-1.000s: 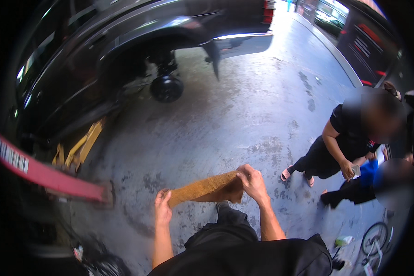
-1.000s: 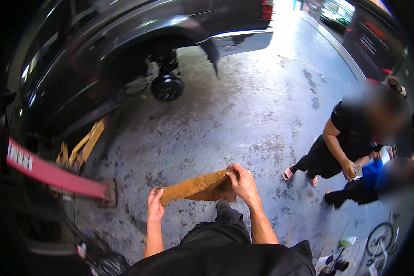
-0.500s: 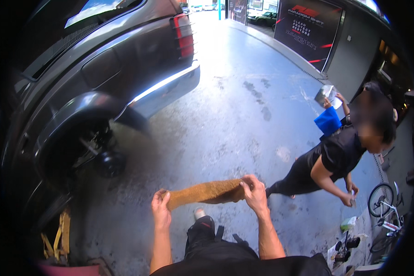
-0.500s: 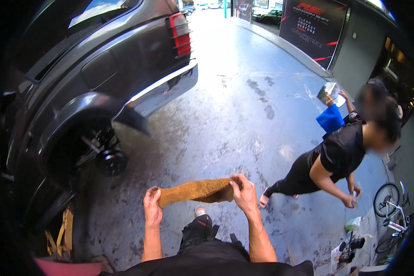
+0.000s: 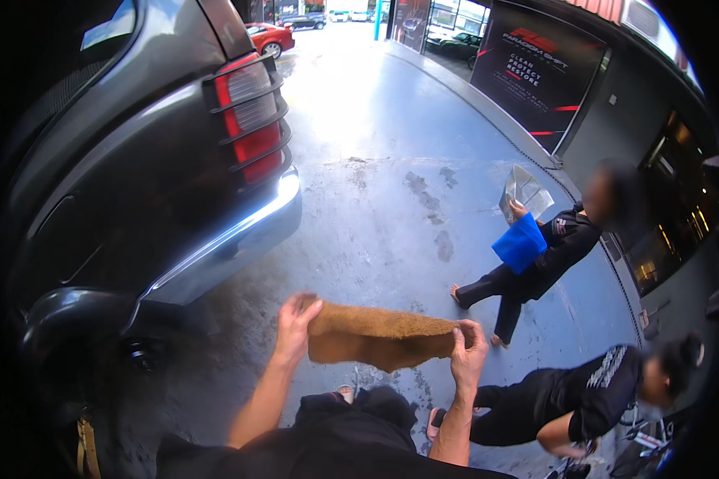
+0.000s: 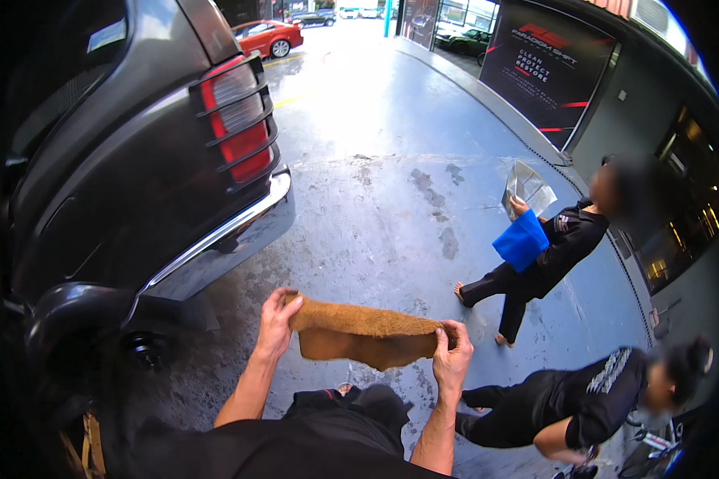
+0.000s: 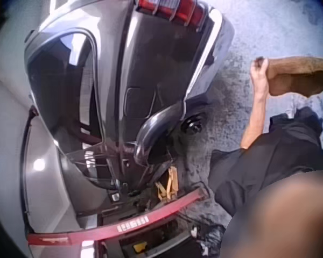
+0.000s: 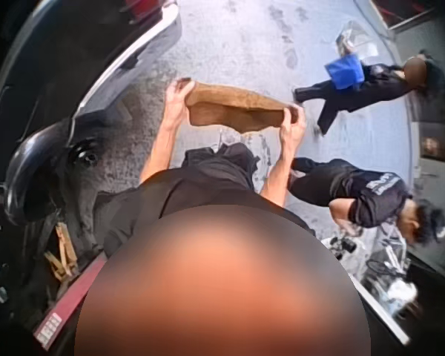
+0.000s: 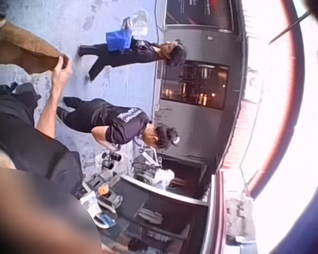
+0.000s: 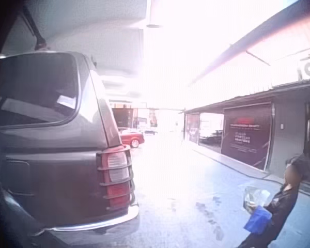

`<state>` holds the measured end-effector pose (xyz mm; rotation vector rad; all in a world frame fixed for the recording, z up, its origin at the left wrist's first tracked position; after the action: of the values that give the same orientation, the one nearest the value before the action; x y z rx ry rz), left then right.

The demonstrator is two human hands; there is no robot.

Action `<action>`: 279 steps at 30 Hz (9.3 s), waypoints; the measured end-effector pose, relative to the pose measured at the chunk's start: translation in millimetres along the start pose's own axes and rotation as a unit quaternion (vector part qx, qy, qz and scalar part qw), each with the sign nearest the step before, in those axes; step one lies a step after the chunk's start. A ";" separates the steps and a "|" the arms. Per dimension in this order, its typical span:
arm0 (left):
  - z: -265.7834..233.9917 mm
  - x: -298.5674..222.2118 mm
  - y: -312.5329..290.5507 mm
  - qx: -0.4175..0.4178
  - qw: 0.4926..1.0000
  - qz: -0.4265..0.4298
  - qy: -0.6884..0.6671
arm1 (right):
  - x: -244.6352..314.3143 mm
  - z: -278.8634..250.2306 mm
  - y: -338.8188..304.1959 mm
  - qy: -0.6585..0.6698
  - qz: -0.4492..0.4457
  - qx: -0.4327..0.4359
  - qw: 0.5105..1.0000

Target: The person wipes the front bumper of a lifted SUV with a cloth, then retrieves a tire from a storage area and rolls it to the vehicle. The person lifts the tire and mounts it onto the front wheel hub.

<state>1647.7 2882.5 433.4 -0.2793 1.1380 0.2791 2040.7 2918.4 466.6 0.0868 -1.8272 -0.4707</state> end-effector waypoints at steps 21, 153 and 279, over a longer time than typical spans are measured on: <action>26.9 0.6 597.4 -0.194 0.970 0.130 -0.060 | -164.0 445.7 600.9 0.062 -0.055 0.254 0.964; -3244.4 -1516.3 1259.3 -0.838 0.387 0.378 0.068 | 1407.0 4256.4 -733.1 0.355 -0.314 0.794 0.380; -4268.6 -1637.2 -1159.2 -0.616 -0.715 -0.237 -0.229 | 1981.1 2936.5 -3568.8 0.152 -0.118 0.743 -0.641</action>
<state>-2199.6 155.6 346.2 1.2266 1.6414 -0.1690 -1952.2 -132.9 293.2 -1.4144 -1.1783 -1.7135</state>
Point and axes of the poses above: each hand's wrist, its own y-axis towards the middle knuckle, its own z-axis out of the palm, x = y × z, the point moved 9 cm from there along y, towards the middle knuckle, and after that the axes turned 4 degrees about -z, right-handed, at the moved point
